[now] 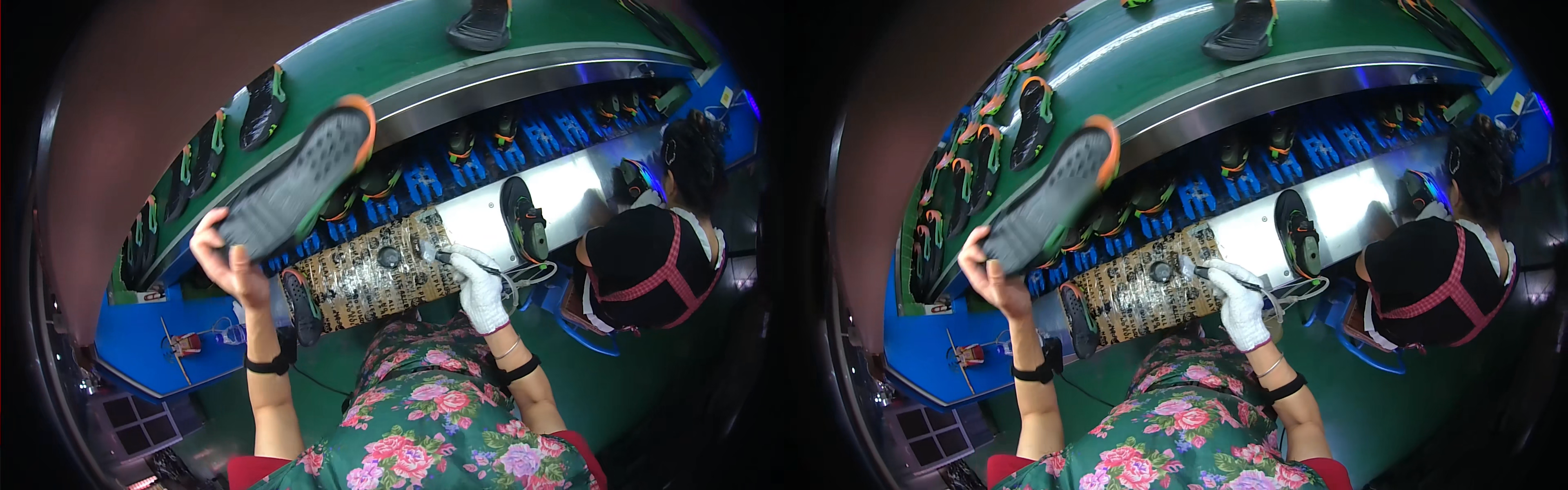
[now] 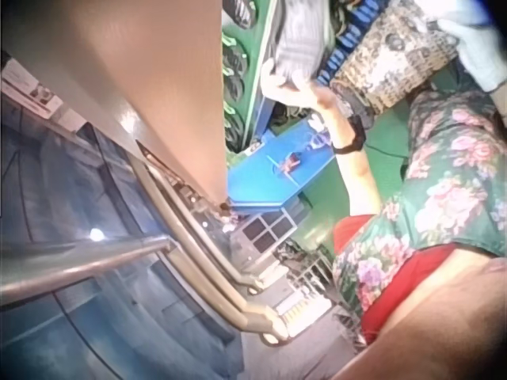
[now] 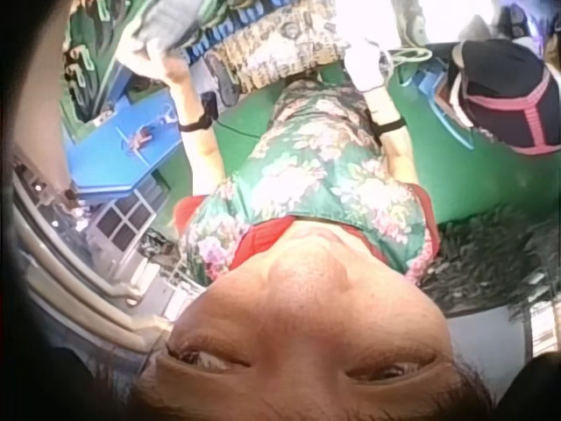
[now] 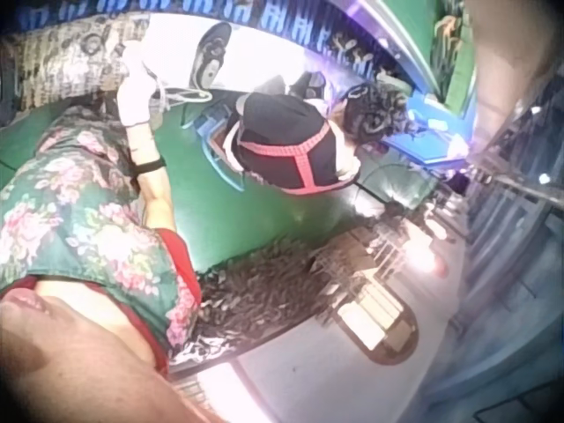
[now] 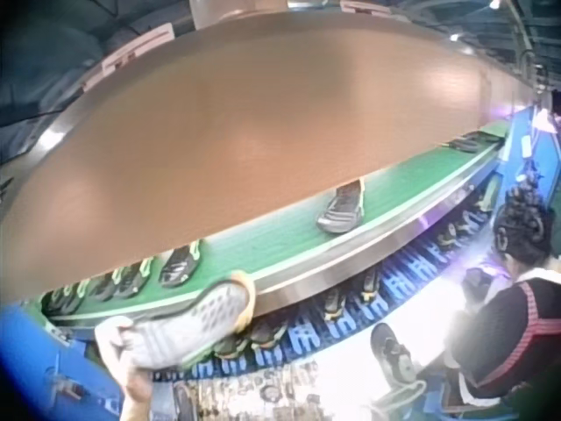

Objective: Applying glue or adhesive to the bottom of shoe soles using a brush at a factory workstation.

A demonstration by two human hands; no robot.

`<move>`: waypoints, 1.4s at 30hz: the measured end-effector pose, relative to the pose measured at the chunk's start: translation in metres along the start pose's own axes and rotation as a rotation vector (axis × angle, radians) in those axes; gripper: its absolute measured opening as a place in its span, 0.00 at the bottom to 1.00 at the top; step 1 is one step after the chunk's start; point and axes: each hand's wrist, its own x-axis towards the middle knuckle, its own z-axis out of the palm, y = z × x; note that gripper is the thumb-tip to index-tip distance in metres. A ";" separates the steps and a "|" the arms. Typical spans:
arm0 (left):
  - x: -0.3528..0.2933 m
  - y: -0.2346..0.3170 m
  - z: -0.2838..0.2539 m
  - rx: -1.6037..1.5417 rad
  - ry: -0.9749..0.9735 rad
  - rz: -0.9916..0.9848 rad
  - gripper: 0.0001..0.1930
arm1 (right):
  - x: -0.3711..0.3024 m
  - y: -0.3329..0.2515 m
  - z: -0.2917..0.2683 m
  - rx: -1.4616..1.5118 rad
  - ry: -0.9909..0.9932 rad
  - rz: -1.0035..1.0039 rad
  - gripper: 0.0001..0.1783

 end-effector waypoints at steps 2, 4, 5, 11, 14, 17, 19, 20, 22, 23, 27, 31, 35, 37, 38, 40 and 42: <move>-0.005 0.009 -0.021 -0.077 0.171 -0.189 0.10 | 0.006 -0.005 -0.001 0.067 -0.025 0.015 0.12; -0.009 0.011 -0.042 -0.258 0.241 -0.368 0.10 | 0.005 -0.021 0.015 0.159 -0.069 0.040 0.12; -0.012 0.006 -0.051 -0.270 0.209 -0.432 0.13 | 0.004 -0.031 0.022 0.192 -0.112 0.038 0.13; -0.056 -0.027 -0.016 -0.474 -0.182 -1.002 0.16 | -0.022 -0.076 0.075 0.114 -0.339 0.029 0.15; -0.090 -0.020 0.045 -0.679 -0.275 -1.394 0.14 | -0.031 -0.083 0.089 0.002 -0.380 0.052 0.14; -0.160 -0.050 0.068 -0.846 -0.350 -1.604 0.19 | -0.035 -0.088 0.098 -0.136 -0.439 0.087 0.14; -0.174 -0.035 0.083 -1.011 -0.382 -1.591 0.33 | -0.031 -0.088 0.097 -0.166 -0.457 0.014 0.15; -0.166 -0.010 0.093 -1.032 -0.329 -1.682 0.38 | -0.027 -0.086 0.089 -0.151 -0.438 -0.004 0.16; -0.173 0.010 0.095 -1.385 -0.285 -1.759 0.50 | -0.027 -0.089 0.087 -0.151 -0.422 0.001 0.16; -0.189 0.005 0.091 -1.725 -0.301 -1.716 0.55 | -0.027 -0.090 0.086 -0.153 -0.409 0.005 0.16; -0.200 0.033 0.096 -1.889 -0.512 -1.671 0.58 | -0.024 -0.096 0.086 -0.281 -0.322 0.070 0.16; -0.206 0.038 0.117 -2.072 -0.348 -1.582 0.55 | -0.020 -0.096 0.084 -0.618 -0.404 -0.231 0.13; -0.162 0.051 0.115 -1.620 -0.292 -1.780 0.60 | -0.021 -0.109 0.086 -0.464 -0.259 0.281 0.11; -0.143 0.057 0.118 -1.610 -0.252 -1.781 0.62 | -0.021 -0.108 0.080 -0.668 -0.512 -0.148 0.10; -0.131 0.063 0.121 -1.534 -0.142 -1.833 0.62 | -0.021 -0.107 0.077 -0.740 -0.536 -0.298 0.10; -0.121 0.064 0.124 -1.576 -0.041 -1.780 0.57 | -0.025 -0.118 0.092 -0.629 -0.483 -0.249 0.11; -0.118 0.067 0.127 -1.536 0.031 -1.730 0.54 | -0.024 -0.120 0.107 -0.608 -0.401 -0.476 0.12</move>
